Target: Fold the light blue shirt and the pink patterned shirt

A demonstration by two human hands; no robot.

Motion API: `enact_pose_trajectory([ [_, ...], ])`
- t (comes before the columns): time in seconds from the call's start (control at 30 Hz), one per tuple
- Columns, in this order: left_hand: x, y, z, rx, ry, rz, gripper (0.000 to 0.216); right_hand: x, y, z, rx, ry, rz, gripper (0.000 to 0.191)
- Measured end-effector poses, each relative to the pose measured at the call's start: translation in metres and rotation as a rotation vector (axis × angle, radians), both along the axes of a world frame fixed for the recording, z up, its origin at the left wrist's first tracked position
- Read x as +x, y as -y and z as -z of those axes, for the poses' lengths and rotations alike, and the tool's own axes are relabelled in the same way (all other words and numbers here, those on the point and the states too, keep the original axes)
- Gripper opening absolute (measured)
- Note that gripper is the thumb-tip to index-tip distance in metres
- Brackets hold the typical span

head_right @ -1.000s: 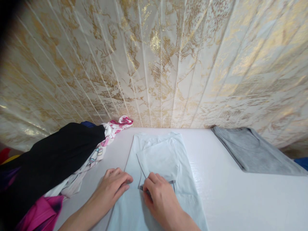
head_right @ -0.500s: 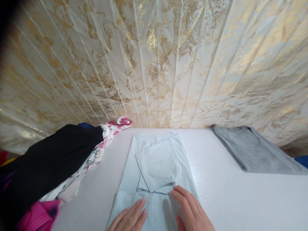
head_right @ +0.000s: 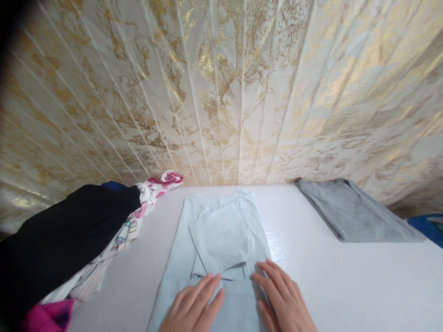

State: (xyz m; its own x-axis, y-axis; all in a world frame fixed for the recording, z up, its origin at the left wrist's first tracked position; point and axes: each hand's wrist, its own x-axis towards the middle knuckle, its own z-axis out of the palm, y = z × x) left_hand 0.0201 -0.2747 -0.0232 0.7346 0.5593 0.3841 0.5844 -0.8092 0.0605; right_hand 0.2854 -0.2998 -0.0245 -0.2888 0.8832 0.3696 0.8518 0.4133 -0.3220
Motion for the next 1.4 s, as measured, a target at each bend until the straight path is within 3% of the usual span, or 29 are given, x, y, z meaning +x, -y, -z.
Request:
enact_pose_trajectory([
  [0.03,0.012,-0.008,-0.010,-0.098,0.015,0.057,0.037,-0.004,-0.003,-0.003,-0.019,-0.048,0.025,0.031],
  [0.13,0.048,-0.029,-0.039,-0.416,0.079,-0.029,0.024,-0.011,-0.011,-0.010,-0.083,-0.147,0.044,0.023],
  [0.23,0.072,-0.041,-0.058,-0.590,0.054,-0.088,0.022,-0.007,-0.016,-0.015,-0.133,-0.160,0.007,0.022],
  [0.5,0.079,-0.056,-0.057,-0.820,0.062,-0.183,0.018,0.016,-0.022,-0.031,-0.316,-0.149,-0.025,0.021],
  [0.7,0.076,-0.058,-0.060,-0.842,0.058,-0.156,0.014,0.018,-0.019,-0.034,-0.316,-0.155,-0.043,0.020],
  [0.9,0.076,-0.056,-0.051,-0.848,0.079,-0.182,0.005,0.021,-0.019,-0.033,-0.297,-0.145,-0.046,0.016],
  [1.13,0.077,-0.055,-0.050,-0.844,0.096,-0.207,0.009,0.025,-0.017,-0.043,-0.326,-0.120,-0.049,0.015],
  [1.4,0.075,-0.057,-0.057,-0.843,0.017,-0.191,0.015,0.028,-0.014,-0.050,-0.375,-0.092,-0.160,0.021],
])
